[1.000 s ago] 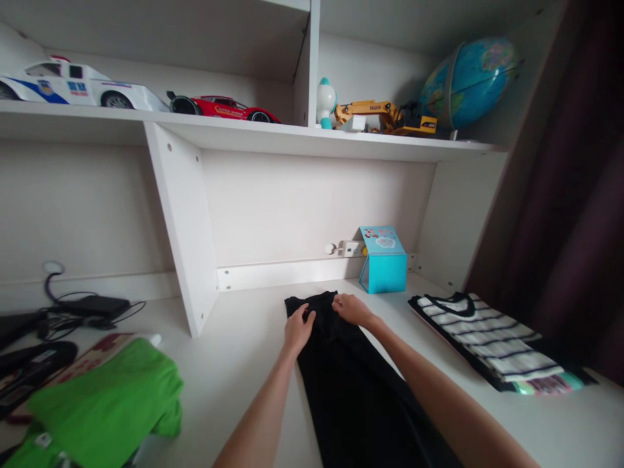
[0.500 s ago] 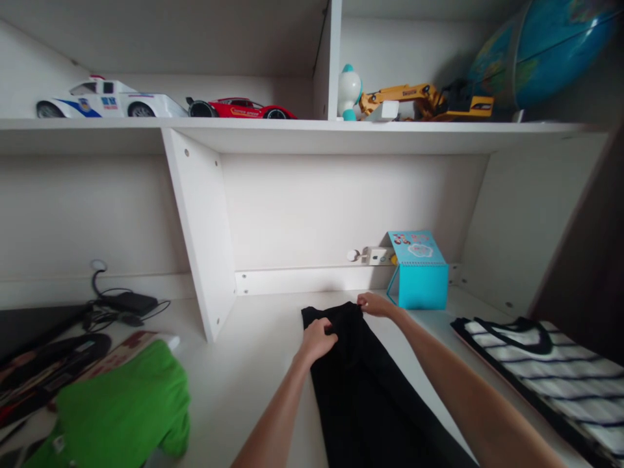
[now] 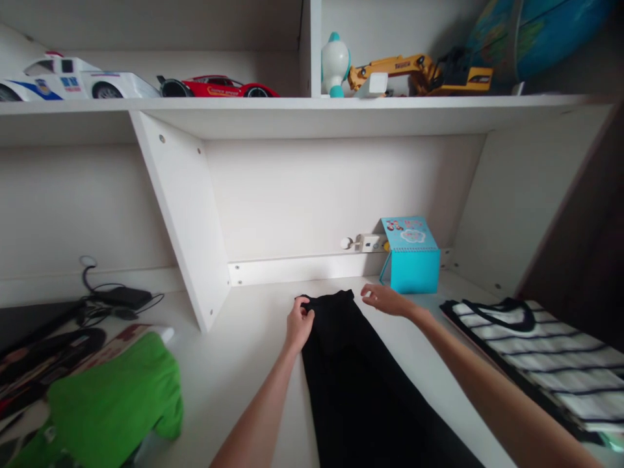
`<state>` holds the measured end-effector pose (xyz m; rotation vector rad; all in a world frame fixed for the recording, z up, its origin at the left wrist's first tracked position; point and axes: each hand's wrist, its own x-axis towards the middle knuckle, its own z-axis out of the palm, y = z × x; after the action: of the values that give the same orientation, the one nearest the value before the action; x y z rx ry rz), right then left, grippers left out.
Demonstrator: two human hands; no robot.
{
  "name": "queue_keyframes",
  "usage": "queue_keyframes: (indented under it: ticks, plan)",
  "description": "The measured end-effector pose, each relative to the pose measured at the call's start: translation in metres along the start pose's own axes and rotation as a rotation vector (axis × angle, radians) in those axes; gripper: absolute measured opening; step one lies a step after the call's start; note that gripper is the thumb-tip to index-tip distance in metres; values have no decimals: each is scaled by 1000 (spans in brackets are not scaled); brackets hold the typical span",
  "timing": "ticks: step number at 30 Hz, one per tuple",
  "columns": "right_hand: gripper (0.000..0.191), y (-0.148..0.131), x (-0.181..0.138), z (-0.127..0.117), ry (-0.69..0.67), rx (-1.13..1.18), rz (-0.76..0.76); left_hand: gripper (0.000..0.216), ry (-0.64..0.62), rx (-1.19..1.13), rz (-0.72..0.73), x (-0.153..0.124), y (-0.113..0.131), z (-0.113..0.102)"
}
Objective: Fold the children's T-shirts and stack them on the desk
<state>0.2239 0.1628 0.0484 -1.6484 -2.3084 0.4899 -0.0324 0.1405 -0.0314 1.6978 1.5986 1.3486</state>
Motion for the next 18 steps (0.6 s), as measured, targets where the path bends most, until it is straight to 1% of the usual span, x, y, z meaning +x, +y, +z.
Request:
queue_keyframes:
  ticks: [3,5,7,9,11,14,16,18]
  plan:
    - [19,2,-79,-13,-93,34,-45,20,-10,52,86,0,2,0]
    - [23,3,-137,-12,-155,95,-23,20,-18,61,118,2,3,0]
    - [26,4,-189,-1,-167,155,58,22,-38,62,133,3,4,0]
    - [33,8,-231,16,-126,160,149,23,-55,62,129,4,4,1]
    - [42,14,-261,38,-32,103,231,22,-59,65,113,4,4,1]
    - [50,30,-293,69,151,26,320,20,-67,74,90,4,4,1]
    - [50,39,-309,82,236,56,337,20,-72,77,85,4,4,1]
    - [41,42,-320,90,324,105,339,20,-75,79,83,4,4,1]
